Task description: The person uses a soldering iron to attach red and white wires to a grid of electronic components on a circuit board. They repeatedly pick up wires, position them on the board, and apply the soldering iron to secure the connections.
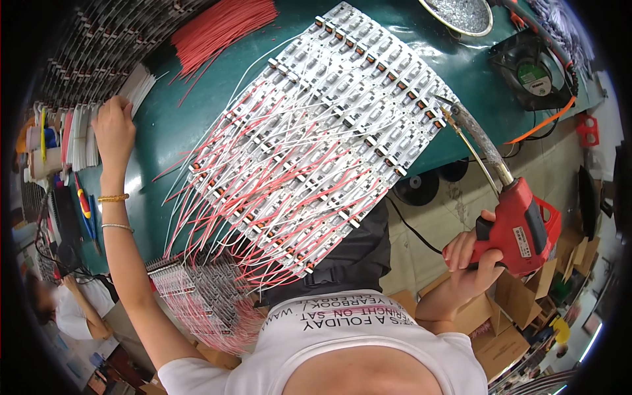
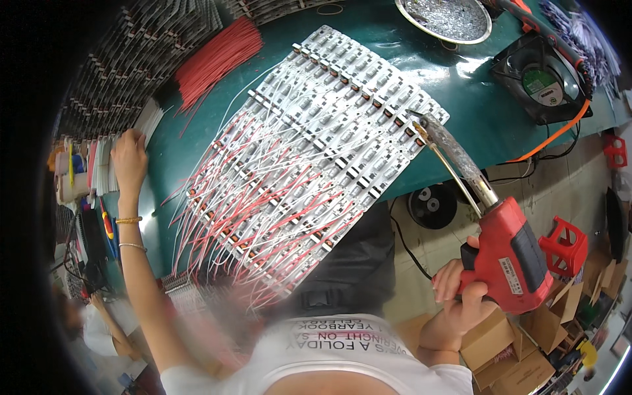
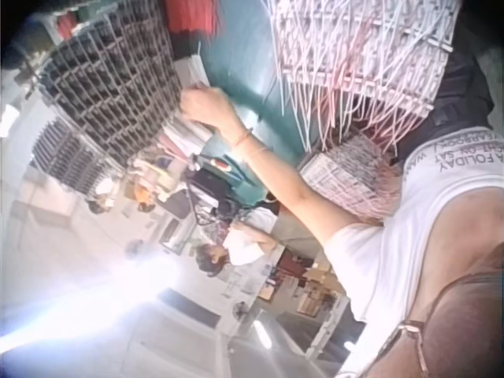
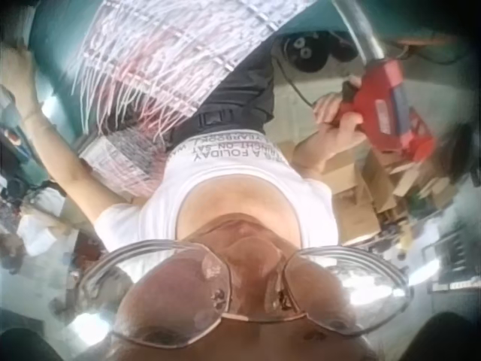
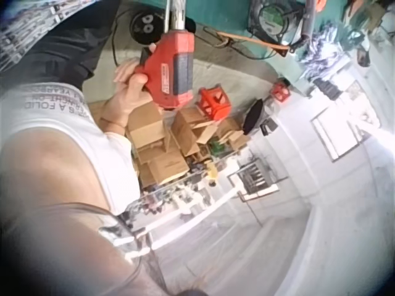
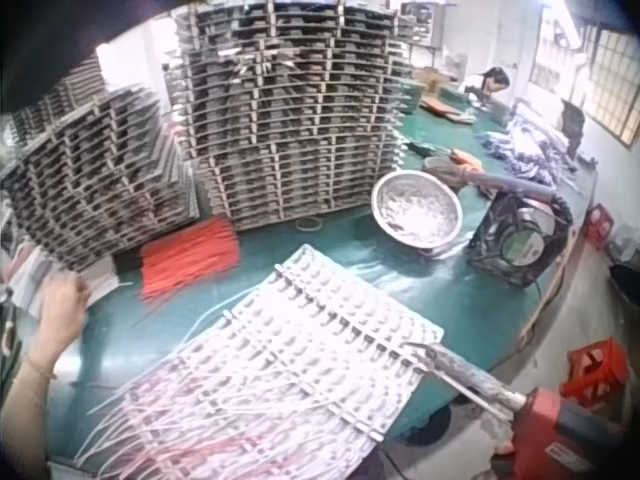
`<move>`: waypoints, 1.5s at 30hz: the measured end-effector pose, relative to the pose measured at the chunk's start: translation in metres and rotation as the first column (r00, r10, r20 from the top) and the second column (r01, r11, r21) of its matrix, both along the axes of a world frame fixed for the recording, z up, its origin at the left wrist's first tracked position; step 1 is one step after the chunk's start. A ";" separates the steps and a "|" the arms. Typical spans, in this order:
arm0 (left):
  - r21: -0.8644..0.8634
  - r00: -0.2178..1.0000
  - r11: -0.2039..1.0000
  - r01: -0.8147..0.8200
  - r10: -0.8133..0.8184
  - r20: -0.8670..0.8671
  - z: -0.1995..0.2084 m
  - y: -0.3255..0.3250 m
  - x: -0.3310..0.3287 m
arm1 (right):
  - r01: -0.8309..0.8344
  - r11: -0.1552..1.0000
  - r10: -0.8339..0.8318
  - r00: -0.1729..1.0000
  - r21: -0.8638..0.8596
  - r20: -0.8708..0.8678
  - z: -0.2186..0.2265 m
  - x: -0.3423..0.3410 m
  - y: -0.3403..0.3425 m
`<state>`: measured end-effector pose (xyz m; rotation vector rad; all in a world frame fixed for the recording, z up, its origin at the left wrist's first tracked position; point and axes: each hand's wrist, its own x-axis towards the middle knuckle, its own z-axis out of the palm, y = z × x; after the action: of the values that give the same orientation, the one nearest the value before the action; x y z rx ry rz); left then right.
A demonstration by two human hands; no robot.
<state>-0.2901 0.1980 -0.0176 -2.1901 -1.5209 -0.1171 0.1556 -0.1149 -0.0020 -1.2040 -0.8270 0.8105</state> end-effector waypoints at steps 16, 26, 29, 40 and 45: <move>0.081 0.922 0.982 0.171 -0.189 0.339 0.045 -0.041 0.066 | 0.006 1.000 -0.004 0.997 0.020 -0.078 -0.010 0.006 -0.004; -0.390 0.421 0.625 0.676 0.106 0.901 0.063 -0.108 0.229 | 0.039 0.999 -0.040 0.997 -0.013 -0.065 -0.006 0.007 -0.011; -0.388 0.500 0.617 0.684 -0.011 0.866 0.054 -0.124 0.256 | 0.035 0.999 -0.034 0.998 0.010 -0.061 -0.008 0.010 -0.018; -0.274 0.590 0.661 0.699 -0.315 0.743 0.027 -0.134 0.286 | 0.096 0.989 -0.092 0.995 -0.110 0.042 -0.012 0.005 -0.025; -0.245 0.575 0.666 0.705 -0.334 0.747 0.025 -0.134 0.286 | 0.083 0.983 -0.082 0.997 -0.162 0.015 -0.013 0.002 -0.024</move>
<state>-0.0043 0.0638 0.0070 -3.2845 -1.1601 -0.8573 0.1578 -0.1387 -0.0151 -1.3779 -0.7237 0.8171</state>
